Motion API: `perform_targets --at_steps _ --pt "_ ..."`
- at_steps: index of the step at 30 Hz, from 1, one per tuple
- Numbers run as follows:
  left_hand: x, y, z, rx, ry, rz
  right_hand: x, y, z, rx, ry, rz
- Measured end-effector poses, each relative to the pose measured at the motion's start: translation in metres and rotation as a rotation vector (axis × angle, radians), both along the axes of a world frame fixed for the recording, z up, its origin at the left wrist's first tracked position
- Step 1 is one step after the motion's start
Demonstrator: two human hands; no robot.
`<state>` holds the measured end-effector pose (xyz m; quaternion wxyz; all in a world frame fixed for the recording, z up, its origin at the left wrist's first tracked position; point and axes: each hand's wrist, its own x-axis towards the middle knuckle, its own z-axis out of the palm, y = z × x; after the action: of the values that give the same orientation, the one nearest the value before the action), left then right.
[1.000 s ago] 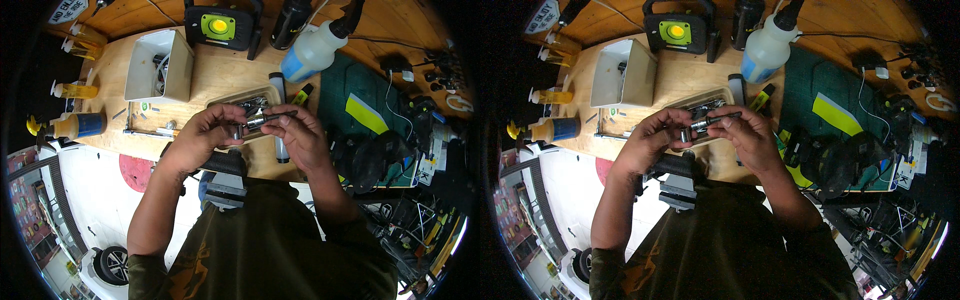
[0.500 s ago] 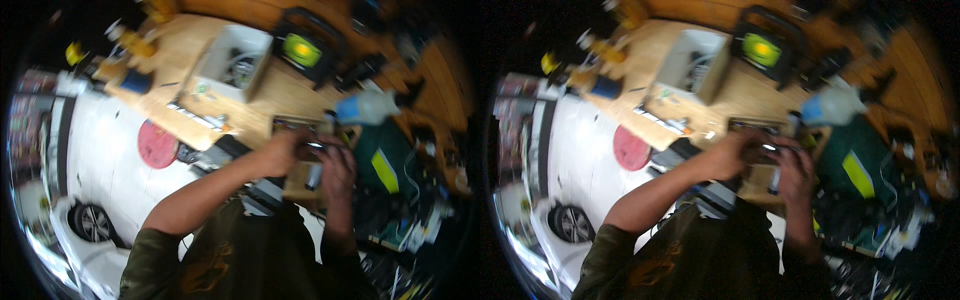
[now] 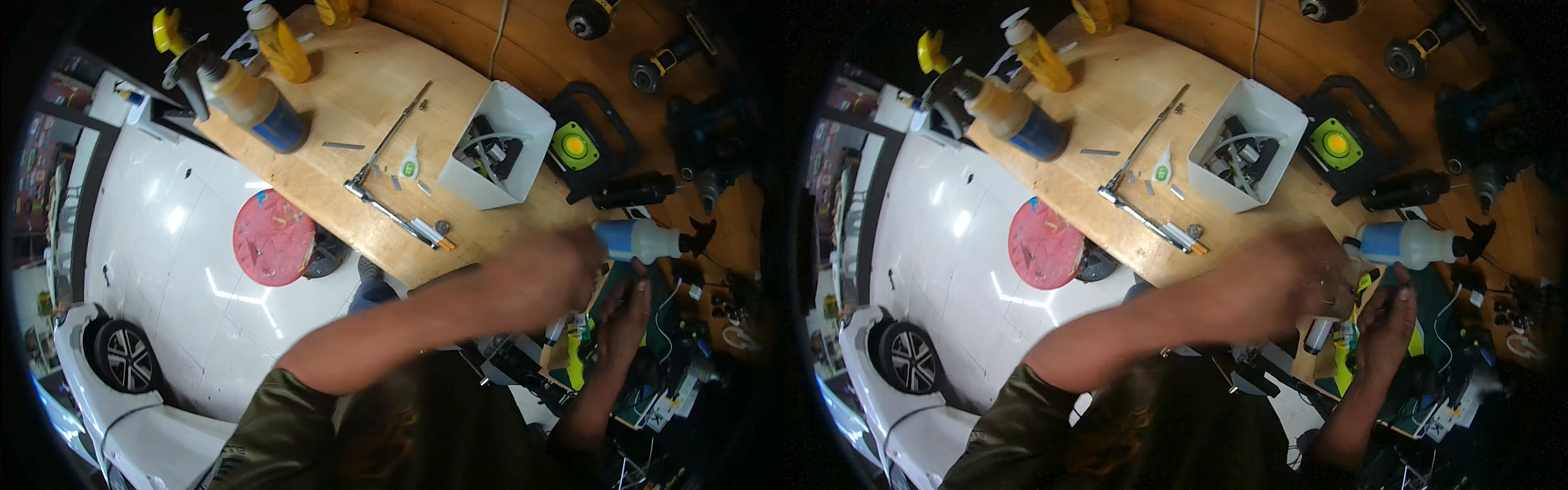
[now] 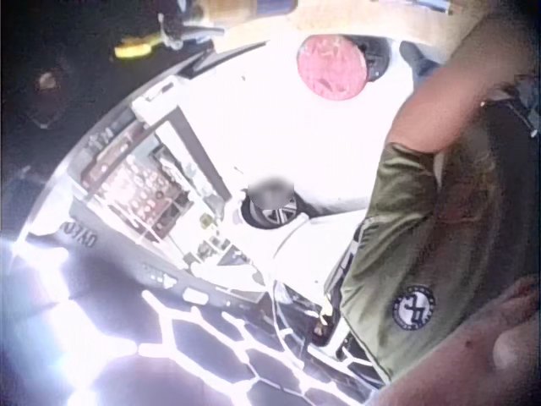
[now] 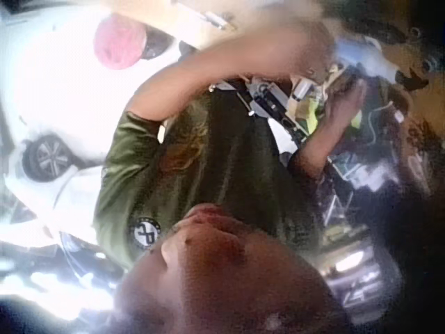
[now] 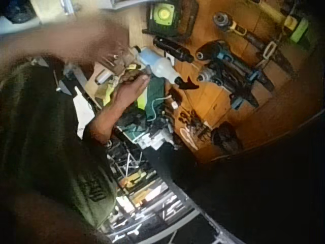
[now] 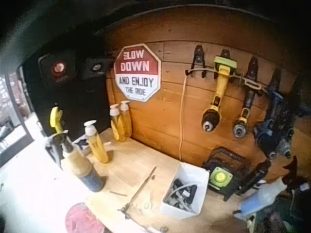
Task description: The person selects various wrenches and sockets from a plastic bin and a drawer, then assembles them onto a ratchet and extension bar. The person walks toward a white car with the hood open while holding the assembled tools.
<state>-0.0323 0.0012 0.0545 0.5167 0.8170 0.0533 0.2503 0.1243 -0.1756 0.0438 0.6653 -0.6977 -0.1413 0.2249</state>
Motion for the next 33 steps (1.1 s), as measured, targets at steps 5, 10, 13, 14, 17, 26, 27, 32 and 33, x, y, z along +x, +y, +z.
perform_targets --at_steps 5,10,13,14,17,26,27,32,33 --pt "-0.053 0.190 -0.063 0.217 0.451 0.635 -0.037 0.002 0.009 -0.024 -0.009 0.032" --pt "-0.051 0.244 -0.145 0.417 0.737 0.568 -0.081 0.003 0.016 -0.094 -0.050 0.014" --pt "-0.038 0.258 -0.163 0.481 0.755 0.487 -0.096 -0.009 0.019 -0.097 -0.062 -0.050" --pt "-0.033 0.260 -0.163 0.370 0.791 0.439 -0.101 -0.015 0.020 -0.101 -0.064 -0.068" --pt "-0.029 0.262 -0.162 0.355 0.783 0.400 -0.114 -0.028 0.013 -0.128 -0.049 -0.190" --pt "-0.028 0.262 -0.158 0.463 0.647 0.413 -0.123 -0.028 0.003 -0.221 -0.018 -0.237" --pt "-0.026 0.265 -0.164 0.545 0.614 0.414 -0.121 -0.023 0.003 -0.230 -0.017 -0.241" --pt "-0.005 0.269 -0.176 0.647 0.777 0.315 -0.110 -0.018 0.009 -0.246 -0.056 -0.187" --pt "-0.006 0.272 -0.177 0.577 0.734 0.314 -0.107 -0.022 0.007 -0.221 -0.061 -0.177"
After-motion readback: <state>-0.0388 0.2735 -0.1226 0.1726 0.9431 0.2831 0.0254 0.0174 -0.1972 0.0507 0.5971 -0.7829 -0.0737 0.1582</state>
